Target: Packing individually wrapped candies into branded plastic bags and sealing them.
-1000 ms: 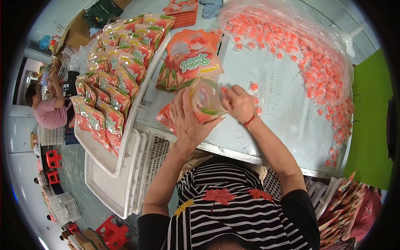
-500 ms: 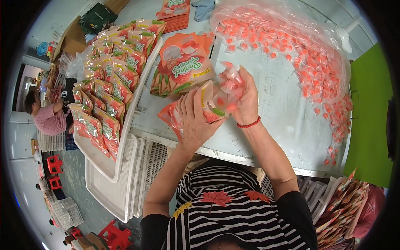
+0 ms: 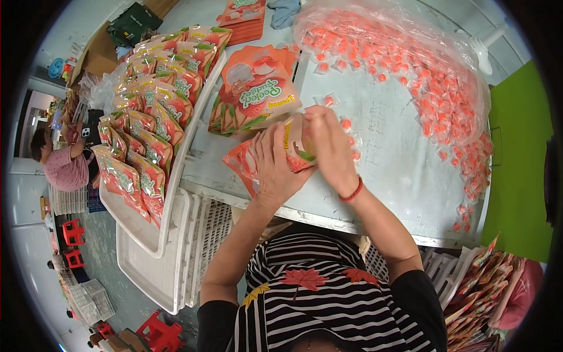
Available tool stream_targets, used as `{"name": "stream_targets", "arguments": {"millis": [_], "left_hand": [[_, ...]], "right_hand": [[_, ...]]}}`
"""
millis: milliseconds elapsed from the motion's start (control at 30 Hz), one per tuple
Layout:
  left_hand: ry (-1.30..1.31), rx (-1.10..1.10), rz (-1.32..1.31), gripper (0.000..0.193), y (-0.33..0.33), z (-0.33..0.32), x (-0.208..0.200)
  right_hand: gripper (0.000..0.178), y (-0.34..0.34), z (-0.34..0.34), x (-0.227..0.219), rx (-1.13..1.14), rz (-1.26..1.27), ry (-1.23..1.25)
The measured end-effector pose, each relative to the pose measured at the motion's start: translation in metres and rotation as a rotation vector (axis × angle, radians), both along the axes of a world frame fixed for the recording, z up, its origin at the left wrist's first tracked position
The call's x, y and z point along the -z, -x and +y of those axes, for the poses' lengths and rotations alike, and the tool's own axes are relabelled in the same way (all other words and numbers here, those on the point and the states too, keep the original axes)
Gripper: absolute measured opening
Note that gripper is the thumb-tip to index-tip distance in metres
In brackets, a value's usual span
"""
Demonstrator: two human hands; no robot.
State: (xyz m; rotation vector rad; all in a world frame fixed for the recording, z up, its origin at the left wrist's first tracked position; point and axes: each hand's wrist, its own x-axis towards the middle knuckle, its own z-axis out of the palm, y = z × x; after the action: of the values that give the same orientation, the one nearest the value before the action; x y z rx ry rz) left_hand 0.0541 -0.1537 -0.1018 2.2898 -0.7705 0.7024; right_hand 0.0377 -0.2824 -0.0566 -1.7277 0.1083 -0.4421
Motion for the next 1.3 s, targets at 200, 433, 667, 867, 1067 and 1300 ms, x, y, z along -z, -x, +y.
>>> {"name": "stream_targets", "arguments": {"millis": [200, 433, 667, 867, 1067, 1300], "left_hand": [[0.062, 0.019, -0.032, 0.097, -0.003, -0.002, -0.002], [0.075, 0.099, 0.033, 0.103, 0.001, -0.008, -0.01], [0.208, 0.085, 0.212, 0.103, 0.0, 0.0, -0.02], [0.555, 0.062, 0.228, 0.109, 0.002, 0.035, -0.027], [0.464, -0.074, 0.248, 0.121, 0.021, 0.061, -0.022], [0.626, -0.169, 0.371, 0.126, 0.027, 0.07, -0.016]], "right_hand": [[0.04, 0.004, 0.001, -0.023, -0.069, -0.046, 0.154], [0.053, -0.021, -0.009, -0.028, -0.055, 0.038, 0.011], [0.053, -0.024, -0.018, -0.045, -0.097, -0.097, -0.393], [0.05, 0.032, -0.077, 0.039, 0.163, -0.038, 0.324], [0.083, 0.052, -0.055, 0.086, 0.221, 0.101, 0.981], [0.084, -0.031, -0.048, 0.08, 0.235, 0.054, 0.991]]}}
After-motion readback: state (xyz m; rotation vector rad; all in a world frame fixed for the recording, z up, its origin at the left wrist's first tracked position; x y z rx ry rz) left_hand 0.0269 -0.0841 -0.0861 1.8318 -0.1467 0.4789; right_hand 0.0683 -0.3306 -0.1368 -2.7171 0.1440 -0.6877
